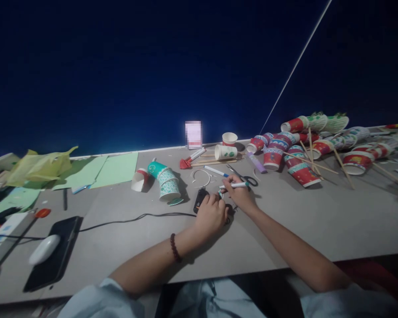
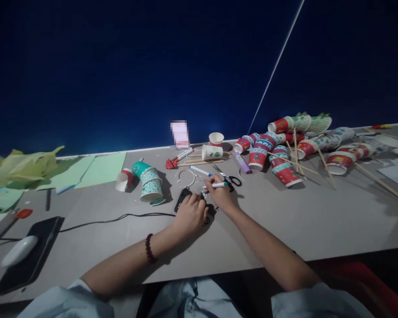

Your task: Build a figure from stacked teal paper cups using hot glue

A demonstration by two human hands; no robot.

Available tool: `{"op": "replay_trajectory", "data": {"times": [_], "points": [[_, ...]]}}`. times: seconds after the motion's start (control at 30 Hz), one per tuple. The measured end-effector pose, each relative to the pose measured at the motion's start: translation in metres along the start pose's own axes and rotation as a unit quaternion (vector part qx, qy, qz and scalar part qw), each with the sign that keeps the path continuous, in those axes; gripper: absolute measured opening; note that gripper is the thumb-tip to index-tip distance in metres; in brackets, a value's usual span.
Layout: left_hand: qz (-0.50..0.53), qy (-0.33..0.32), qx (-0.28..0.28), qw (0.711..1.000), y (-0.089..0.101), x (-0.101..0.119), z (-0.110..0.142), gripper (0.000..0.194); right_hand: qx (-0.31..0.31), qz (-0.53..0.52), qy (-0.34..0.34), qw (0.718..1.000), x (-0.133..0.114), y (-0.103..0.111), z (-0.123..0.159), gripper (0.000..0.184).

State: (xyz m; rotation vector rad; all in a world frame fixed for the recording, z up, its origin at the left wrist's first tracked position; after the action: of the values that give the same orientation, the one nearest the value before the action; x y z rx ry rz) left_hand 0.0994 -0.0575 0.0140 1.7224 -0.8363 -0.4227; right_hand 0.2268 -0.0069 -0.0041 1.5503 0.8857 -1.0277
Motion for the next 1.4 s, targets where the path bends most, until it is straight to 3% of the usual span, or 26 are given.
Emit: {"op": "replay_trajectory", "data": {"times": [0.3, 0.57, 0.77, 1.0, 1.4], "points": [[-0.003, -0.018, 0.001, 1.0, 0.005, 0.002, 0.006, 0.017, 0.0, -0.014, 0.004, 1.0, 0.003, 0.0, -0.003, 0.04], [0.0, -0.035, 0.007, 0.999, -0.002, 0.0, 0.006, 0.016, 0.025, -0.061, -0.02, 0.998, 0.009, 0.003, -0.006, 0.033], [0.019, -0.022, 0.059, 0.998, 0.014, -0.005, 0.005, 0.016, 0.069, -0.061, -0.037, 0.995, 0.009, 0.011, -0.007, 0.032], [0.152, 0.101, 0.096, 0.978, 0.023, -0.027, 0.003, 0.017, 0.012, -0.177, -0.015, 0.984, -0.005, 0.016, 0.0, 0.038], [0.218, 0.102, 0.133, 0.961, 0.021, -0.031, 0.003, 0.022, -0.06, -0.241, -0.007, 0.969, -0.011, 0.014, 0.008, 0.039]]}}
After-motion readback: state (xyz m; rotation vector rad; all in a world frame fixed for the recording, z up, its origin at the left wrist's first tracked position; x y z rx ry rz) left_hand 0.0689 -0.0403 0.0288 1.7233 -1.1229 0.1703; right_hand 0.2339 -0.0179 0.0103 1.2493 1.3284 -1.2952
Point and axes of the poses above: each hand's wrist, its own z-axis away from the middle knuckle, its own y-axis out of the back of the hand, x = y × z, the point moved 3 cm from there along -z, towards the middle knuckle, and after that the axes turned 7 degrees about z, right-handed, at the moved point
